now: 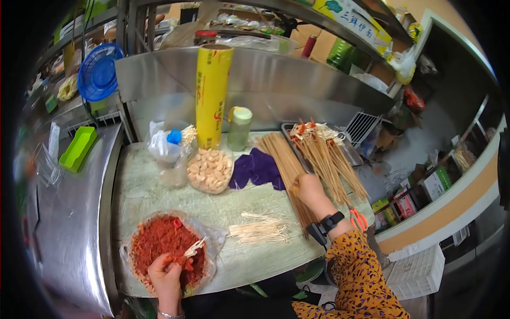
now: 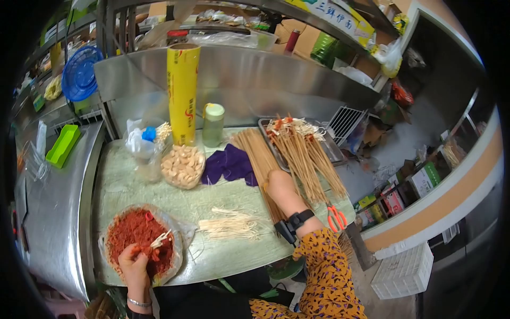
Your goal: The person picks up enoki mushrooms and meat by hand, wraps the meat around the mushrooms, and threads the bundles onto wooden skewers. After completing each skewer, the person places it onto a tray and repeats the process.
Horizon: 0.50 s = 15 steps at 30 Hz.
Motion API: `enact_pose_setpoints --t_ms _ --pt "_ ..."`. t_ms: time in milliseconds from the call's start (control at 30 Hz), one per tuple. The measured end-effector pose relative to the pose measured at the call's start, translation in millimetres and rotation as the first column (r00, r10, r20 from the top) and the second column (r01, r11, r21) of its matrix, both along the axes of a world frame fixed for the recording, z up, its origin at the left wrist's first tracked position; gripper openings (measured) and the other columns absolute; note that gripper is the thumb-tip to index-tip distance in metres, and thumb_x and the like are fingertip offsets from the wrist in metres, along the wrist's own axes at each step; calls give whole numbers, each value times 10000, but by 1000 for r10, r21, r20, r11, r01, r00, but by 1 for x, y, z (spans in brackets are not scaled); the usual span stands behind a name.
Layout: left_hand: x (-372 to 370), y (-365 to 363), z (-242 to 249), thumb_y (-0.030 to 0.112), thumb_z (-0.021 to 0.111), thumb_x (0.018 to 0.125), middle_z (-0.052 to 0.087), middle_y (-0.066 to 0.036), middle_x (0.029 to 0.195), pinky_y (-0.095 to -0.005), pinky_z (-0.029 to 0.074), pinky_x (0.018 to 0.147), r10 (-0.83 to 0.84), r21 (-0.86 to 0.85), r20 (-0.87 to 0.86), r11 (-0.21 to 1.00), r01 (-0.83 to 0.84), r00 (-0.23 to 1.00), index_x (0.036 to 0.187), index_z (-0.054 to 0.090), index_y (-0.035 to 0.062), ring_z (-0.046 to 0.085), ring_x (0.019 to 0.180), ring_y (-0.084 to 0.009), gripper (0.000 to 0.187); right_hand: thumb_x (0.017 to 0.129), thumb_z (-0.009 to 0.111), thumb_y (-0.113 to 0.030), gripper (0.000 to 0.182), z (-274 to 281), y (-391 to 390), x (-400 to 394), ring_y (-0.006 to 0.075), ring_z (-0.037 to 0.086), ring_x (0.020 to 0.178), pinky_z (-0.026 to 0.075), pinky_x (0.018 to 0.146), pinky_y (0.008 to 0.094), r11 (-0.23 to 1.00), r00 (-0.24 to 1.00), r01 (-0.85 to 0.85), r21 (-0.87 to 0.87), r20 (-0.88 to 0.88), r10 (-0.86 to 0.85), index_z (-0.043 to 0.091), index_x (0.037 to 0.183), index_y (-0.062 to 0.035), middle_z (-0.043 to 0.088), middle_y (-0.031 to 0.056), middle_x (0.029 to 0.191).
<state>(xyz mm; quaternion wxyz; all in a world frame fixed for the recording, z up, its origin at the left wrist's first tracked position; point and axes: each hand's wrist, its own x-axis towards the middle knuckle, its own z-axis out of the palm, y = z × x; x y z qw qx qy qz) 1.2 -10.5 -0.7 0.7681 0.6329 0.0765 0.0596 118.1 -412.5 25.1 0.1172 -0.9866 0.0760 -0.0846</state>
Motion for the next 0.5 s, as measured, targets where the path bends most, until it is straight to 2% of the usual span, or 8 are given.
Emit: enact_pose_setpoints --t_ms 33,100,167,233,333,400,433,500 --pt "0 2 -3 -103 506 765 634 -96 787 -233 494 608 -6 -13 -8 1000 6 1000 893 596 -69 617 667 -149 160 693 725 -212 272 -4 -10 6 321 625 789 496 715 372 980 972 112 -166 -186 -143 674 860 -4 639 208 832" --pt "2 0 1 -127 510 763 642 -116 800 -238 509 621 -20 -24 -5 1000 20 1000 902 589 -81 637 687 -164 167 674 721 -243 261 -8 -17 13 320 625 805 495 738 380 974 965 152 -170 -189 -183 695 806 -20 644 202 829" --pt "0 -2 6 -86 531 752 615 -42 751 -210 457 582 -4 29 -43 1000 5 999 875 611 -40 578 644 -104 153 690 683 -178 200 -13 -24 19 315 625 811 498 741 367 972 957 168 -166 -208 -201 698 815 -23 646 200 835" --pt "1 2 -8 -89 538 757 604 -31 730 -203 449 574 46 107 1 993 -46 999 869 608 -34 565 621 -100 143 701 638 -133 170 -14 -33 24 286 638 766 503 732 353 973 956 162 -163 -219 -196 703 823 -34 652 178 770" --pt "2 1 -8 -95 535 762 601 -32 733 -200 449 585 37 56 -24 998 -36 999 861 605 -31 561 624 -101 138 710 614 -124 149 -5 -40 25 255 647 709 505 716 341 967 936 245 -77 -243 -256 702 792 -36 650 152 693" --pt "2 1 -7 -104 531 761 603 -39 738 -212 462 601 24 72 -24 997 -22 999 862 596 -32 575 646 -111 140 743 563 -165 234 13 -39 19 357 620 818 489 745 398 949 885 291 121 -410 -220 669 823 28 633 231 853" --pt "2 0 -8 -104 531 761 603 -39 738 -212 462 601 23 75 -22 997 -21 999 862 596 -32 575 646 -111 140 743 563 -165 234 9 -43 18 357 620 818 489 745 398 948 886 292 124 -409 -219 669 823 28 633 231 853" --pt "2 -2 -6 -104 521 760 605 -52 743 -223 473 615 57 24 15 998 -57 998 861 584 -35 582 655 -119 138 750 551 -183 231 0 -50 15 354 620 806 487 733 406 966 955 236 106 -206 -211 675 839 -10 636 215 834"
